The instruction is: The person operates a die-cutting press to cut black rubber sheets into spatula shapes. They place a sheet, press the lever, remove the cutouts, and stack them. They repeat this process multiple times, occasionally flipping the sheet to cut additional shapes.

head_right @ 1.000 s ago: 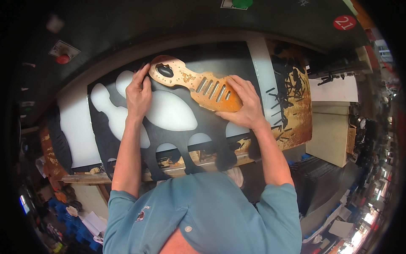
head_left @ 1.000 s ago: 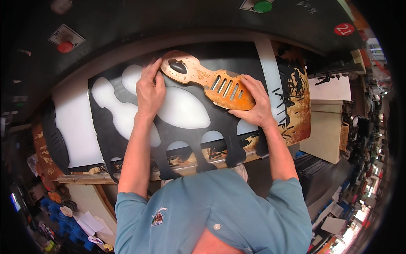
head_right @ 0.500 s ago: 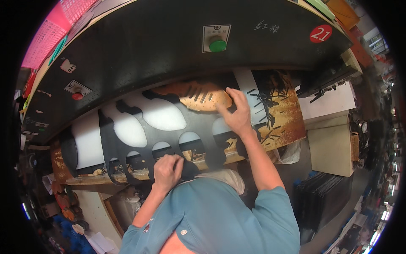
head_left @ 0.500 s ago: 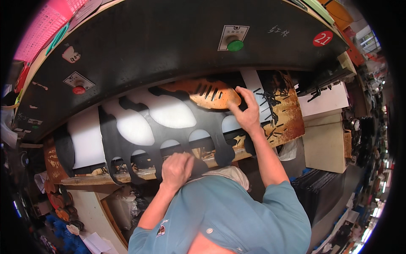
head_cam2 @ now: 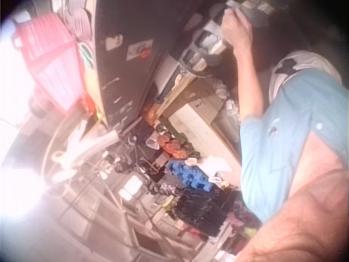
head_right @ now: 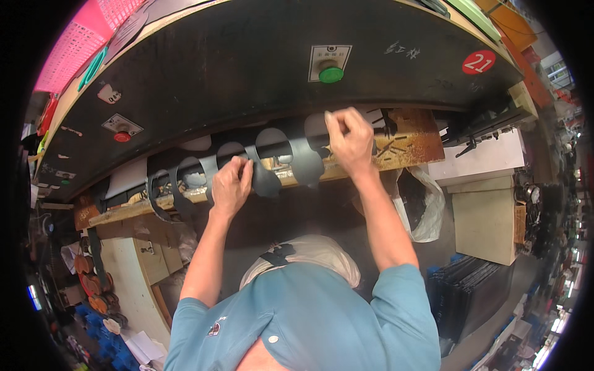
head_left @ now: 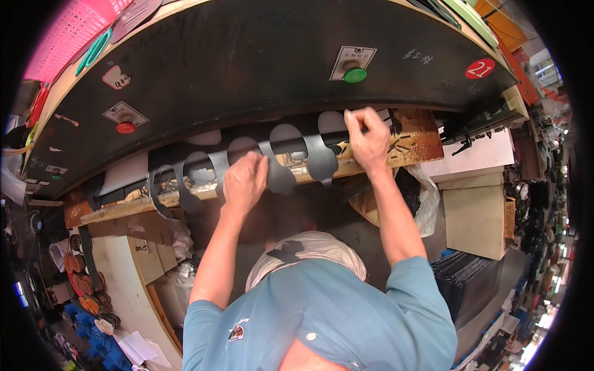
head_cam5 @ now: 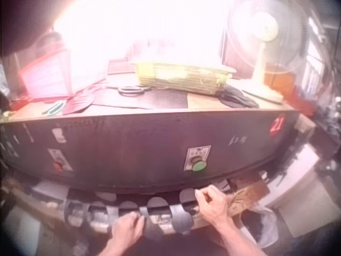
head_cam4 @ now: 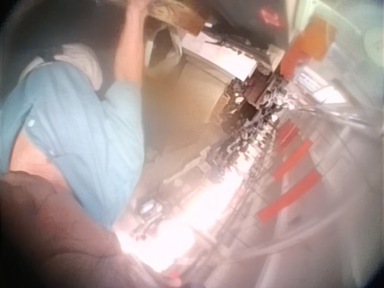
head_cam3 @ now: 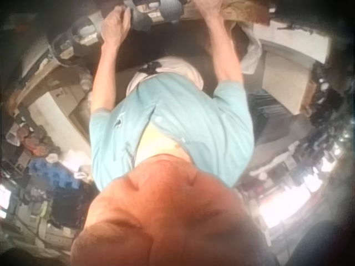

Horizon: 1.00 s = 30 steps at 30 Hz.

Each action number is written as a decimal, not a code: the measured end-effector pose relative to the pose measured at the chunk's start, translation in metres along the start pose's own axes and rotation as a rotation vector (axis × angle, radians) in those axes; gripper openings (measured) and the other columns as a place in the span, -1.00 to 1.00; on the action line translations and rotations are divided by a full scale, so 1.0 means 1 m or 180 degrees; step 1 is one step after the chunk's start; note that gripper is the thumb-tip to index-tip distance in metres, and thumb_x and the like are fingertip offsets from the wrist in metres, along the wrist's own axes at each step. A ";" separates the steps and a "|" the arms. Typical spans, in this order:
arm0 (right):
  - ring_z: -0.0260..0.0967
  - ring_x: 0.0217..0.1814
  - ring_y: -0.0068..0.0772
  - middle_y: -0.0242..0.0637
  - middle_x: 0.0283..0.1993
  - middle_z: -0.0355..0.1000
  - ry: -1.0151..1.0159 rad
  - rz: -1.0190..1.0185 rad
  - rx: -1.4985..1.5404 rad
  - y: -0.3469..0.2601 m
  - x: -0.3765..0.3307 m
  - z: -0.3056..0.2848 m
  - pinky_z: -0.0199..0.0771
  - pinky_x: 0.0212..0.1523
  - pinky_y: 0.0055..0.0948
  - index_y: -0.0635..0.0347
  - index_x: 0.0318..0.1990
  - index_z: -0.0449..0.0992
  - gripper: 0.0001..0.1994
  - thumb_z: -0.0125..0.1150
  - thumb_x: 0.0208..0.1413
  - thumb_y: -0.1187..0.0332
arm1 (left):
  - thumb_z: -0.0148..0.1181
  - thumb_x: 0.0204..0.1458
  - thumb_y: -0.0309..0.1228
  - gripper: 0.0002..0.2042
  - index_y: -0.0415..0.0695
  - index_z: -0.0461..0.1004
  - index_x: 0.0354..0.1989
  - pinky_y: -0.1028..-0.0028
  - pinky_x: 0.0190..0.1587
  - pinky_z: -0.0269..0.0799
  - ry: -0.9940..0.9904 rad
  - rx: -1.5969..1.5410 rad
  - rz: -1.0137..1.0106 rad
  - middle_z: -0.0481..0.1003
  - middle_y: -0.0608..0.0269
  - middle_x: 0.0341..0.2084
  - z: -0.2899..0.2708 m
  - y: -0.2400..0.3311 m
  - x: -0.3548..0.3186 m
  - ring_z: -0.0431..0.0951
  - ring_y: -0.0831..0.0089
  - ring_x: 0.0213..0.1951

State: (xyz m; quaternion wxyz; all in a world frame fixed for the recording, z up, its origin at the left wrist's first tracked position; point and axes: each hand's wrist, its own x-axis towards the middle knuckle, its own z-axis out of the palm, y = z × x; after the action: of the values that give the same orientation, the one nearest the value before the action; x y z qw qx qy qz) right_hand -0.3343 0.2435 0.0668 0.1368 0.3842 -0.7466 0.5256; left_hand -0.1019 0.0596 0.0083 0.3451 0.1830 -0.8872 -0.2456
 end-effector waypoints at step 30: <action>0.46 -0.45 -0.37 -0.36 -0.42 0.55 -0.1156 0.0312 -0.0269 0.010 -0.056 0.007 0.33 -0.20 -0.36 0.17 -0.35 0.64 -0.86 0.46 0.20 0.36 | 0.41 0.20 -0.35 -0.81 -0.16 0.54 -0.33 0.05 -0.28 0.50 -0.0424 0.0146 -0.0470 0.57 0.07 -0.51 -0.007 0.011 0.003 0.59 -0.02 -0.37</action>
State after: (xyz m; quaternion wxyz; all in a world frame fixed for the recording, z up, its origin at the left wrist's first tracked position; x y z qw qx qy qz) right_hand -0.3025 0.2628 0.0230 -0.0099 0.4298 -0.7983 0.4218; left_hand -0.1006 0.0650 0.0208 0.2620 0.2391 -0.8977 -0.2615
